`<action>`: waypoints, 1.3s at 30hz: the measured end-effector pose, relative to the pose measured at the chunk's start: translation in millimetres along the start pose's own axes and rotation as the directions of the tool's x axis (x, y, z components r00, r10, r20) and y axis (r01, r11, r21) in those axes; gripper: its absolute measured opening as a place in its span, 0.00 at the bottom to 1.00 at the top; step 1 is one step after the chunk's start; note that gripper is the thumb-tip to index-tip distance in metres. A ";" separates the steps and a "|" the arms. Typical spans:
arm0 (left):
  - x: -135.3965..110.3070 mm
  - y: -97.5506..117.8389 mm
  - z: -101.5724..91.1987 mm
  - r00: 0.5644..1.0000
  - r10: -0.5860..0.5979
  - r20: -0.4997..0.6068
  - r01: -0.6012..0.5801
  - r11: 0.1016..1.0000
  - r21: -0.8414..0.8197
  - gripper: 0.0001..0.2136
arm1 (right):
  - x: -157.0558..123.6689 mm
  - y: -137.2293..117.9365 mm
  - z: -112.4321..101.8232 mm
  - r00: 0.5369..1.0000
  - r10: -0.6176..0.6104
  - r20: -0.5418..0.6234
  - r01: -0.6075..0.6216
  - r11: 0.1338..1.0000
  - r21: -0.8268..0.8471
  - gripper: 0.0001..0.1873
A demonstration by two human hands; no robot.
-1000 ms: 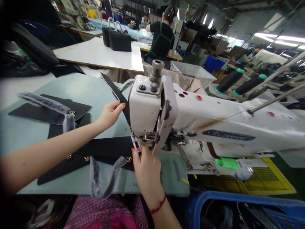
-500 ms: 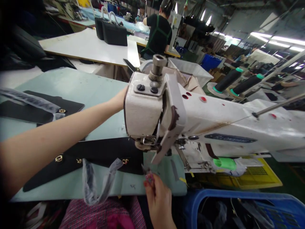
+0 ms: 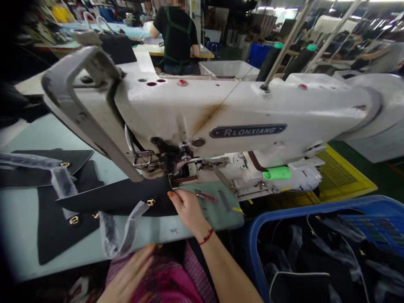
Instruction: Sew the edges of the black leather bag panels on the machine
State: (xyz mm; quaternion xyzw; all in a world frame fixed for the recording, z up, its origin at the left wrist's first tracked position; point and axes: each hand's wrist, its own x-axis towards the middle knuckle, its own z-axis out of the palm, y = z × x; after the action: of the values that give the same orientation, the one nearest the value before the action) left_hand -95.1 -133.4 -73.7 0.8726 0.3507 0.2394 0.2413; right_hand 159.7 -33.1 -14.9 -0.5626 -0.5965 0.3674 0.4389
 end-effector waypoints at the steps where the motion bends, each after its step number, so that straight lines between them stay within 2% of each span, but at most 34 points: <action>1: 8.3 -5.2 7.3 0.993 -0.071 -0.096 0.079 0.994 0.081 0.41 | 1.1 -1.8 2.8 1.000 0.000 -0.002 0.000 1.000 0.031 0.23; 3: 36.9 -16.7 9.2 0.939 -0.179 -0.293 0.235 0.957 0.167 0.45 | 0.8 -2.7 7.3 1.000 -0.001 -0.015 0.002 0.998 0.066 0.23; 5: 71.1 -27.9 -1.7 0.902 -0.148 -0.406 0.248 0.946 0.207 0.44 | -1.2 -1.9 10.6 0.999 0.008 -0.032 -0.005 0.996 0.094 0.23; 7: 99.4 -37.5 -18.6 0.896 -0.084 -0.436 0.229 0.929 0.290 0.41 | -3.2 -1.1 12.9 0.999 0.024 -0.045 -0.018 0.991 0.129 0.24; 10: 119.4 -49.1 -45.0 0.938 0.048 -0.343 0.108 0.901 0.420 0.35 | -4.5 -1.7 14.9 0.997 0.055 -0.050 -0.045 0.980 0.194 0.24; 13: 121.5 -56.4 -69.1 0.962 0.178 -0.206 -0.066 0.887 0.457 0.26 | -4.4 -5.1 15.8 0.995 0.095 -0.032 -0.085 0.966 0.246 0.23; 17: 125.6 -55.3 -94.6 0.942 0.325 -0.085 -0.271 0.885 0.379 0.16 | -4.1 -10.0 16.2 0.991 0.126 -0.036 -0.112 0.959 0.261 0.24; 20: 131.6 -49.7 -102.3 0.921 0.385 -0.066 -0.346 0.882 0.321 0.14 | -4.2 -11.0 15.5 0.988 0.147 -0.042 -0.132 0.959 0.249 0.23; 27: 132.7 -50.4 -96.7 0.921 0.387 -0.056 -0.349 0.878 0.328 0.12 | -2.9 -11.2 11.5 0.981 0.193 -0.018 -0.183 0.953 0.243 0.24; 31: 131.6 -59.6 -93.7 0.955 0.294 -0.049 -0.270 0.923 0.276 0.13 | 2.2 -13.4 10.4 0.977 0.215 -0.010 -0.206 0.949 0.240 0.24; 34: 132.8 -72.9 -92.1 0.975 0.220 -0.026 -0.207 0.946 0.248 0.14 | 9.0 -14.0 10.6 0.977 0.212 -0.009 -0.204 0.951 0.233 0.24; 39: 138.7 -107.9 -90.1 0.979 0.195 0.052 -0.202 0.932 0.300 0.14 | 19.2 -15.9 9.1 0.979 0.199 0.039 -0.202 0.947 0.248 0.25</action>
State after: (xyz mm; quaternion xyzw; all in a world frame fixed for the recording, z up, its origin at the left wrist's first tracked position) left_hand -112.9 59.1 -33.5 0.9328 0.2908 0.1962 0.0826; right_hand 146.0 -15.1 -1.1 -0.5580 -0.4879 0.4862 0.4628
